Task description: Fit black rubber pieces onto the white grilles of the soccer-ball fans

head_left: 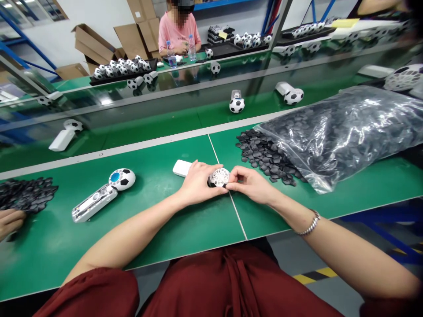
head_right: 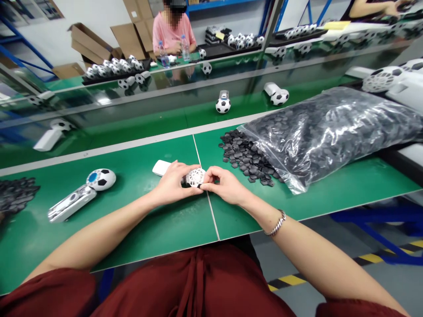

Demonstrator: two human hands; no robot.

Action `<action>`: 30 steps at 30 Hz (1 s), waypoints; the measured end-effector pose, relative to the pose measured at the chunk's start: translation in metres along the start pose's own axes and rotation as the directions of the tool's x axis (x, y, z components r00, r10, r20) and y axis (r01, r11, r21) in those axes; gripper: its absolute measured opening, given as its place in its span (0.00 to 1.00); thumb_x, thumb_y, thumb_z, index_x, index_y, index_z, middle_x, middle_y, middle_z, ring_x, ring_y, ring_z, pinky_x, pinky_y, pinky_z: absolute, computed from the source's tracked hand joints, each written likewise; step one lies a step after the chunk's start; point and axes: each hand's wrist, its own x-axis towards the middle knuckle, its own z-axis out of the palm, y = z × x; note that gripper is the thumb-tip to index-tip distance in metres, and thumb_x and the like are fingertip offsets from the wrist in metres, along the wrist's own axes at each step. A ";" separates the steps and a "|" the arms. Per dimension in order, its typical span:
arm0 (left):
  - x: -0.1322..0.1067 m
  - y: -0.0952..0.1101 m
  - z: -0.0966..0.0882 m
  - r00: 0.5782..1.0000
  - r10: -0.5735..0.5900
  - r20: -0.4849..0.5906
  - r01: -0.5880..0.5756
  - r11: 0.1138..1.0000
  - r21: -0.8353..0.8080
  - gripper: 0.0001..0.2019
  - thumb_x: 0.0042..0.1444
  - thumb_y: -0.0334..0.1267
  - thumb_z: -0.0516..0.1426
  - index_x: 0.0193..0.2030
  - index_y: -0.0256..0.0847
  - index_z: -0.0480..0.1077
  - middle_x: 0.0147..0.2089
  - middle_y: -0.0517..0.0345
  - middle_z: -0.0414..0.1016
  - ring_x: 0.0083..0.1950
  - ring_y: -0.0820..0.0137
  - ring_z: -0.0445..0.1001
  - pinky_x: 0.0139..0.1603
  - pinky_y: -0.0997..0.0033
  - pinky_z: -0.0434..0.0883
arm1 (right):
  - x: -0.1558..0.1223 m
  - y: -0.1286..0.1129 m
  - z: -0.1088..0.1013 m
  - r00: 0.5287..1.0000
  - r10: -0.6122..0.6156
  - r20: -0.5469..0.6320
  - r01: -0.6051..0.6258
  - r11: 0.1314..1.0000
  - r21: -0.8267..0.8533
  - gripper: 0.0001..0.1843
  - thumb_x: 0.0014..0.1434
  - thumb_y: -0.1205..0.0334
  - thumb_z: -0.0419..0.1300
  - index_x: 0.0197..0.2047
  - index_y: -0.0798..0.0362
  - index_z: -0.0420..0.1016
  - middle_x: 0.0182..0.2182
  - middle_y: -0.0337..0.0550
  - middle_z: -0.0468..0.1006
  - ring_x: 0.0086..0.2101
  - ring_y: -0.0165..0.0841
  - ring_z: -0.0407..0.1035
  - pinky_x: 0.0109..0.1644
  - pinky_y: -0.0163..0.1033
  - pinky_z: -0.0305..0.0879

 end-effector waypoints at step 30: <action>0.010 -0.010 -0.018 0.953 0.173 0.249 -0.150 0.983 -0.106 0.32 0.46 0.49 0.60 0.58 0.46 0.60 0.59 0.51 0.64 0.64 0.53 0.52 0.64 0.43 0.37 | 0.021 0.021 -0.066 0.961 -0.273 -0.042 0.088 0.447 -0.890 0.07 0.58 0.65 0.56 0.37 0.55 0.74 0.35 0.48 0.74 0.37 0.39 0.63 0.43 0.44 0.61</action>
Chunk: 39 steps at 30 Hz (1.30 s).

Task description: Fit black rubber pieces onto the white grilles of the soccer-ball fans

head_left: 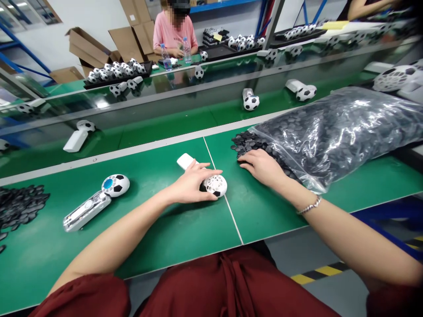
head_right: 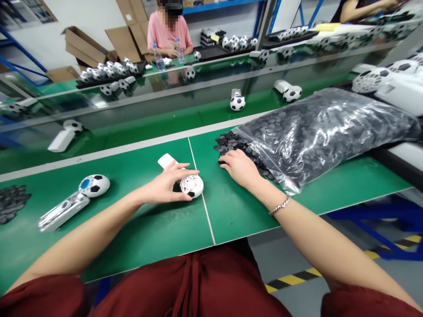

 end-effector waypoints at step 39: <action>-0.005 0.015 0.027 0.985 -0.037 -0.170 -0.017 0.952 -0.305 0.19 0.50 0.36 0.57 0.50 0.41 0.62 0.59 0.49 0.62 0.69 0.58 0.40 0.64 0.50 0.49 | -0.020 -0.068 0.001 0.999 -0.023 0.043 -0.012 0.743 0.669 0.10 0.52 0.60 0.62 0.38 0.50 0.69 0.38 0.44 0.68 0.39 0.35 0.66 0.39 0.40 0.67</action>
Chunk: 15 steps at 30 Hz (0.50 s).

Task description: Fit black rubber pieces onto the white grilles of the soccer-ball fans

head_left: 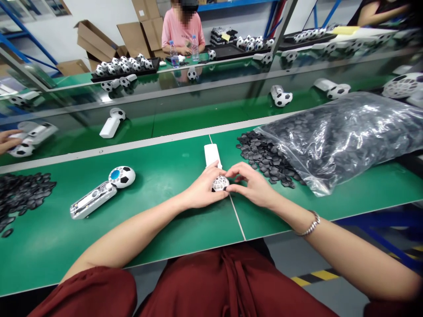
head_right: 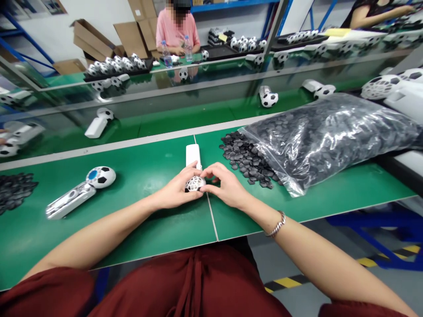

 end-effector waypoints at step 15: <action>0.001 0.003 -0.003 0.998 -0.066 0.015 0.065 0.996 0.058 0.22 0.44 0.31 0.57 0.49 0.39 0.61 0.65 0.43 0.51 0.66 0.58 0.49 0.63 0.53 0.51 | 0.027 0.041 -0.032 0.985 0.100 -0.143 -0.146 0.920 -0.365 0.06 0.55 0.60 0.58 0.33 0.54 0.71 0.32 0.43 0.71 0.33 0.34 0.66 0.40 0.43 0.65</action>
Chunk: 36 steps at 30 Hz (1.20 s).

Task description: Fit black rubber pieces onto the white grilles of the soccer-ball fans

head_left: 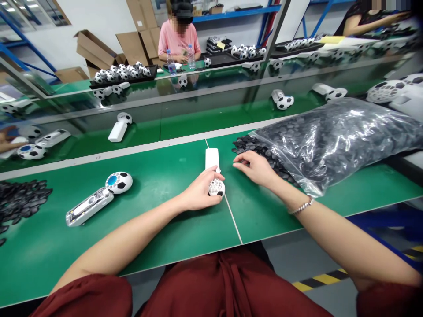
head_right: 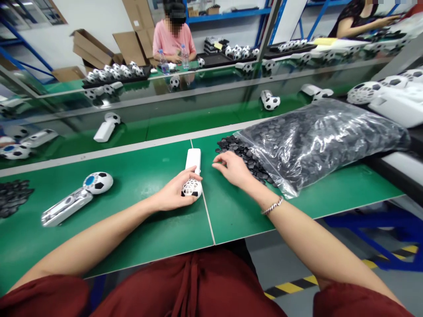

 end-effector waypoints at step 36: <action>-0.015 -0.015 -0.010 0.978 -0.070 -0.196 0.060 0.996 -0.059 0.24 0.41 0.39 0.62 0.46 0.40 0.63 0.48 0.53 0.65 0.49 0.63 0.66 0.53 0.63 0.64 | -0.011 -0.053 0.018 0.874 -0.466 0.139 0.413 0.862 0.295 0.06 0.59 0.65 0.55 0.35 0.51 0.74 0.33 0.42 0.76 0.36 0.32 0.68 0.41 0.39 0.65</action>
